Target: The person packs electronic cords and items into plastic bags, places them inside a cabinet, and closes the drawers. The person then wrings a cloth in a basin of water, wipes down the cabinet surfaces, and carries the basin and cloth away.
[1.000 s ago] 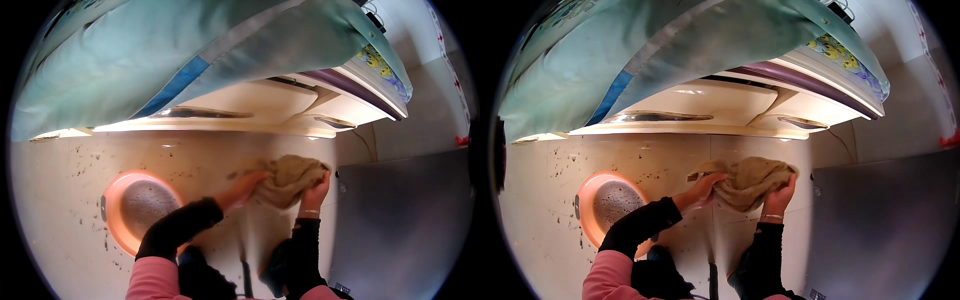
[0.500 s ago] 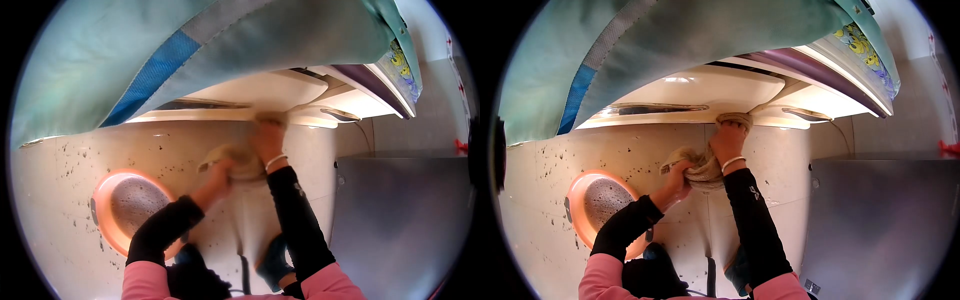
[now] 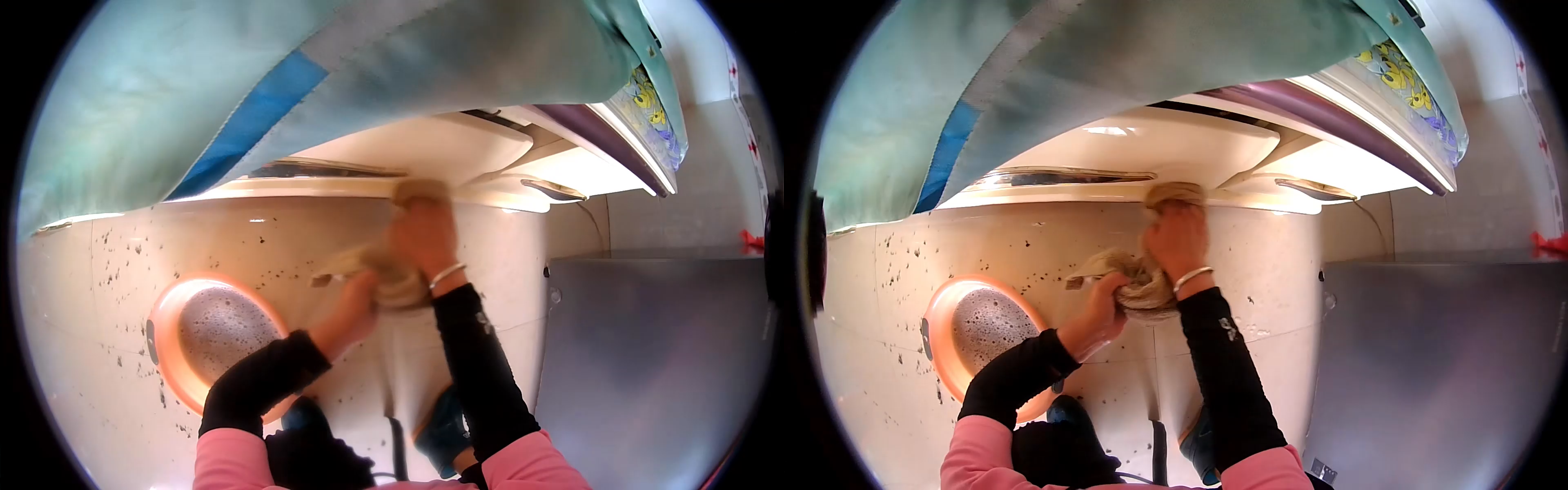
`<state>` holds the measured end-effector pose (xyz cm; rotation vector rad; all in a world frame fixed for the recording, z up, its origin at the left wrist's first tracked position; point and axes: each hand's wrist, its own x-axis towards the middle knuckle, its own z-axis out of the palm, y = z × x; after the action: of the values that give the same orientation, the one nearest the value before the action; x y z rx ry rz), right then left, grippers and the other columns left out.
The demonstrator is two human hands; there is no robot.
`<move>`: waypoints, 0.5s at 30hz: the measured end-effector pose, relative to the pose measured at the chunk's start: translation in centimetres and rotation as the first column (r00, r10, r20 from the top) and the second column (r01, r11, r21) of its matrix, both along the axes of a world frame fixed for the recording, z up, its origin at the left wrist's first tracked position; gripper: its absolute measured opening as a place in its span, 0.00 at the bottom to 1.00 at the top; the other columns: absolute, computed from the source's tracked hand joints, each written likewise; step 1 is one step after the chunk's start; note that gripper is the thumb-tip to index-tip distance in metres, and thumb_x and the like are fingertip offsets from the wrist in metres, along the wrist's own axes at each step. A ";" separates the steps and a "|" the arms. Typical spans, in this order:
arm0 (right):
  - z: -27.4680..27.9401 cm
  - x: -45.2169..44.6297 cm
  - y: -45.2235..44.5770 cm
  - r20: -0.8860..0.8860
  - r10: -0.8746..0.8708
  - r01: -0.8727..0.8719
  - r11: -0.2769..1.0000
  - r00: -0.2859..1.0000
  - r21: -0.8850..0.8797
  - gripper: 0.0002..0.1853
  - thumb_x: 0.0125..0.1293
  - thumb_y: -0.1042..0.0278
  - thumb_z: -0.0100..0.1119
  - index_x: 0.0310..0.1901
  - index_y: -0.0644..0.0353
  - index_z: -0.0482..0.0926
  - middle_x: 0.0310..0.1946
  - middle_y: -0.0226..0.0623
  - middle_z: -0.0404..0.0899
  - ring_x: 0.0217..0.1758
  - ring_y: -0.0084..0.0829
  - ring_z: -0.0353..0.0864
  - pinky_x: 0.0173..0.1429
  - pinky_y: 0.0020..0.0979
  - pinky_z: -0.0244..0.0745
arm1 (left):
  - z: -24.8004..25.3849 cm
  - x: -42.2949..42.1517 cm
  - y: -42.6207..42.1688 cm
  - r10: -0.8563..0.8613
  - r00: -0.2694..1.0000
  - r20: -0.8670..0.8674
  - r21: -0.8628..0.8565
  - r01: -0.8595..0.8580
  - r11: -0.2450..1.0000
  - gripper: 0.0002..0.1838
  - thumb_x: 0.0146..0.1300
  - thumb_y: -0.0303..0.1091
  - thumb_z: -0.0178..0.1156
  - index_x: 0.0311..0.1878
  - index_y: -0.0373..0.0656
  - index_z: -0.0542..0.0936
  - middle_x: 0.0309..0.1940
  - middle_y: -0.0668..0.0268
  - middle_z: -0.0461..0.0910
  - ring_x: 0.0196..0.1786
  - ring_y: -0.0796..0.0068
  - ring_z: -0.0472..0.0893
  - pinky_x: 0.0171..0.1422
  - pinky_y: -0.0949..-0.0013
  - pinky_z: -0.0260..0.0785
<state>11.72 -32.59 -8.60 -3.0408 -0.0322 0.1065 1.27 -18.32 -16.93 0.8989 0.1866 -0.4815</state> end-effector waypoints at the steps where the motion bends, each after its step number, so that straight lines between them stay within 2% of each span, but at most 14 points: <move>1: 0.6 -0.1 -1.2 -0.026 -0.042 0.040 0.998 0.999 -0.053 0.19 0.51 0.60 0.54 0.42 0.62 0.78 0.40 0.48 0.79 0.50 0.43 0.74 0.58 0.40 0.64 | -1.5 0.1 -1.1 -0.047 0.979 0.197 0.151 0.017 0.988 0.10 0.56 0.29 0.52 0.40 0.37 0.73 0.40 0.62 0.77 0.45 0.68 0.78 0.53 0.66 0.69; 2: 2.5 -0.2 -2.3 -0.047 -0.135 0.132 0.990 0.990 -0.055 0.20 0.51 0.59 0.55 0.42 0.63 0.78 0.40 0.49 0.79 0.49 0.44 0.74 0.58 0.40 0.64 | -0.5 0.8 -2.2 -0.062 0.962 0.267 0.224 0.001 0.975 0.09 0.56 0.29 0.53 0.40 0.38 0.74 0.39 0.62 0.77 0.44 0.68 0.78 0.52 0.66 0.69; 3: 0.2 0.0 -5.2 0.054 -0.208 0.207 0.978 0.977 0.025 0.23 0.50 0.56 0.56 0.44 0.65 0.77 0.40 0.50 0.78 0.49 0.46 0.74 0.58 0.41 0.64 | 0.6 1.5 -3.4 -0.079 0.940 0.333 0.295 -0.025 0.955 0.09 0.56 0.29 0.53 0.40 0.38 0.74 0.39 0.62 0.77 0.44 0.69 0.78 0.52 0.67 0.69; 4: -0.4 0.0 -7.1 0.131 -0.181 0.175 0.983 0.975 0.053 0.27 0.48 0.54 0.58 0.45 0.68 0.76 0.42 0.53 0.77 0.51 0.48 0.73 0.59 0.42 0.64 | 4.8 2.4 -4.2 -0.044 0.999 0.020 0.022 0.043 0.999 0.09 0.56 0.29 0.53 0.40 0.38 0.74 0.38 0.62 0.77 0.43 0.69 0.78 0.51 0.68 0.69; 5: -0.3 0.0 -7.1 0.126 -0.170 0.164 0.985 0.977 0.051 0.27 0.48 0.54 0.58 0.45 0.68 0.76 0.42 0.53 0.77 0.51 0.48 0.73 0.59 0.42 0.64 | 7.0 2.9 -4.4 -0.095 0.953 -0.289 -0.267 0.015 0.964 0.09 0.56 0.29 0.54 0.40 0.38 0.74 0.38 0.63 0.77 0.43 0.70 0.77 0.50 0.68 0.69; 7: 0.1 0.0 -7.0 0.097 -0.134 0.136 0.990 0.986 -0.024 0.28 0.47 0.54 0.60 0.46 0.69 0.75 0.43 0.56 0.75 0.52 0.51 0.70 0.59 0.45 0.63 | 7.0 2.8 -4.2 -0.092 0.933 -0.347 -0.301 -0.018 0.954 0.08 0.56 0.29 0.53 0.40 0.38 0.74 0.37 0.63 0.77 0.42 0.70 0.77 0.50 0.69 0.69; 9: -0.5 0.6 -5.3 0.068 -0.147 0.148 0.989 0.987 -0.022 0.28 0.48 0.54 0.58 0.45 0.70 0.76 0.45 0.58 0.74 0.53 0.52 0.68 0.60 0.46 0.61 | 6.9 3.0 -3.3 -0.089 0.915 -0.393 -0.318 -0.044 0.947 0.08 0.56 0.28 0.53 0.40 0.38 0.74 0.36 0.63 0.77 0.42 0.71 0.77 0.49 0.70 0.69; 11: -1.4 1.1 -2.9 0.045 -0.052 0.058 0.989 0.998 -0.137 0.25 0.50 0.55 0.55 0.43 0.69 0.77 0.42 0.56 0.76 0.49 0.52 0.71 0.56 0.48 0.63 | 6.4 2.3 -1.1 -0.003 0.826 -0.563 -0.223 -0.149 0.963 0.09 0.56 0.28 0.53 0.40 0.38 0.74 0.37 0.63 0.77 0.43 0.70 0.77 0.50 0.69 0.69; 12: -1.3 1.1 -1.2 0.036 -0.049 0.053 0.989 0.998 -0.135 0.25 0.50 0.55 0.55 0.43 0.69 0.77 0.42 0.56 0.76 0.49 0.52 0.71 0.56 0.48 0.63 | 4.5 1.4 -0.2 0.001 0.822 -0.570 -0.219 -0.154 0.963 0.09 0.56 0.28 0.53 0.40 0.38 0.74 0.37 0.63 0.77 0.43 0.70 0.77 0.50 0.69 0.69; 13: -0.5 1.3 0.8 -0.028 -0.065 0.059 0.984 0.998 -0.165 0.22 0.50 0.56 0.55 0.41 0.67 0.78 0.39 0.53 0.77 0.46 0.51 0.73 0.53 0.48 0.65 | 1.5 0.3 0.5 0.088 0.972 -0.218 -0.048 -0.101 0.994 0.08 0.56 0.28 0.53 0.39 0.38 0.74 0.37 0.63 0.77 0.43 0.70 0.77 0.50 0.69 0.69; 15: 0.4 1.9 4.5 -0.083 -0.072 0.055 0.980 0.994 -0.192 0.19 0.51 0.57 0.54 0.38 0.65 0.79 0.37 0.51 0.78 0.43 0.50 0.75 0.49 0.48 0.67 | 0.0 -0.8 3.4 0.099 0.978 0.181 0.137 -0.125 0.983 0.08 0.55 0.27 0.53 0.39 0.39 0.74 0.38 0.63 0.77 0.43 0.70 0.77 0.50 0.69 0.69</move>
<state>13.61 -28.13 -8.21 -3.2189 0.0869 0.2558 0.43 -14.96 -16.92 1.0640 0.1140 -0.2848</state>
